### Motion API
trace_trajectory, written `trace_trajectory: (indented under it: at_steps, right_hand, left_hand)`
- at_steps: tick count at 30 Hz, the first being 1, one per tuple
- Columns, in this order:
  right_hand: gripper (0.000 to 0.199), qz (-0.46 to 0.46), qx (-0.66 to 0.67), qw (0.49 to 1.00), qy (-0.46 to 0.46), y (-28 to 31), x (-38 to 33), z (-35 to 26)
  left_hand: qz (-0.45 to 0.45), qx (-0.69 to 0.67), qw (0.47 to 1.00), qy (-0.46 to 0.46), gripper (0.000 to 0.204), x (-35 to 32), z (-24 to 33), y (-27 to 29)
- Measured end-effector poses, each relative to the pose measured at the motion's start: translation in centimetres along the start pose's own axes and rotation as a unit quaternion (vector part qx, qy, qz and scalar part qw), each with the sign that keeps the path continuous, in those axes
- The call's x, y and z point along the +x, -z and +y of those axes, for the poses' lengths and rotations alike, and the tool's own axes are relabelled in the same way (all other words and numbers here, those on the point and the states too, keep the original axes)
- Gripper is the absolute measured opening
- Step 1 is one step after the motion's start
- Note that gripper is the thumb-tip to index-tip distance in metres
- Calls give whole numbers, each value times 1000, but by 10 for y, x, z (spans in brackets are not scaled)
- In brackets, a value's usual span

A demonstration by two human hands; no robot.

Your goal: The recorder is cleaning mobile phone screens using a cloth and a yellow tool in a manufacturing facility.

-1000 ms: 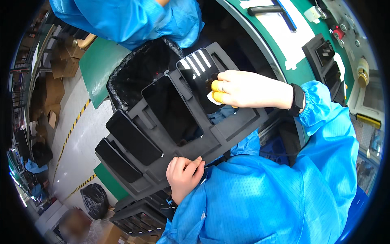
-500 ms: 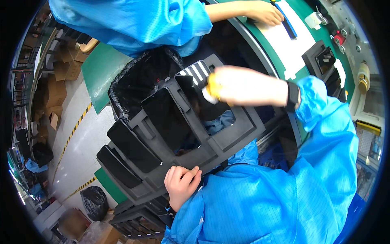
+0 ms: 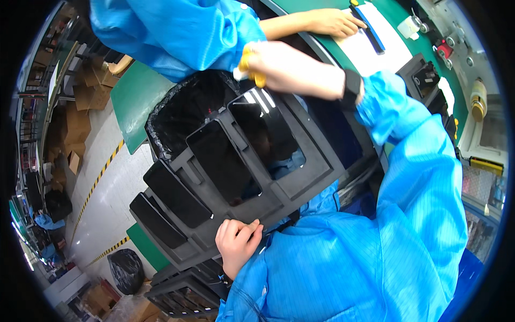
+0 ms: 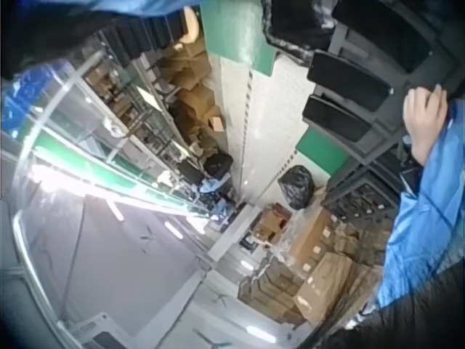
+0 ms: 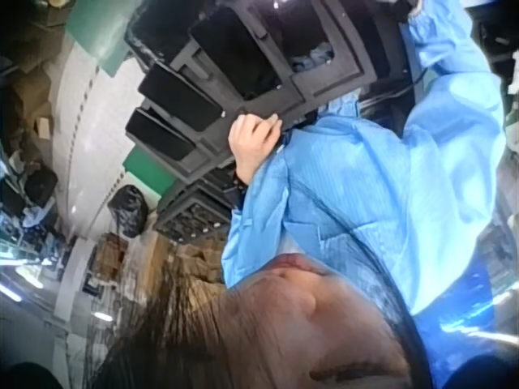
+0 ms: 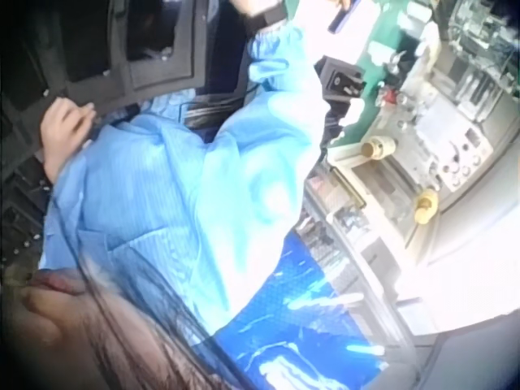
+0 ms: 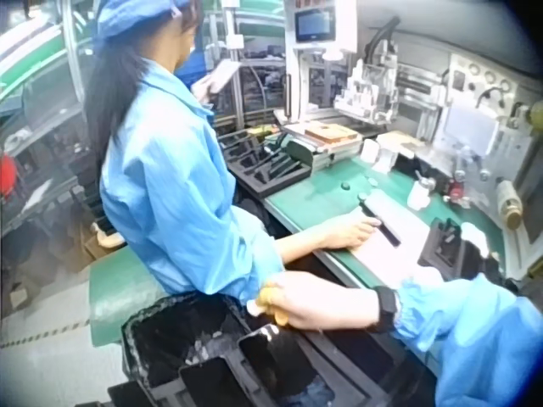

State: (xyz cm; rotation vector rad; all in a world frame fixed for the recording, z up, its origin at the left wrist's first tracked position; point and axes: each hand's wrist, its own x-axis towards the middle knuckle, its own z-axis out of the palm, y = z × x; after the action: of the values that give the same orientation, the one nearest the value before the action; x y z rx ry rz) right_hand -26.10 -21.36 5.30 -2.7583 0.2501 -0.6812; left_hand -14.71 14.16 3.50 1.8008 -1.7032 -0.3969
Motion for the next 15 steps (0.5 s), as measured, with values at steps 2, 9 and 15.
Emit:
trace_trajectory:
  at_steps: [2, 9, 15]
  right_hand:
    - [22, -35, 37, 998, 47, 0, -4, -31]
    - [19, 45, -42, 992, -110, 13, -14, 4]
    - [30, -158, 110, 978, 76, -20, 35, -138]
  left_hand:
    - [8, 6, 1000, 13, 14, -2, 1, 1]
    - [37, -22, 999, 12, 13, -5, -1, 5]
    - [84, 55, 993, 59, 20, -42, -12, 32]
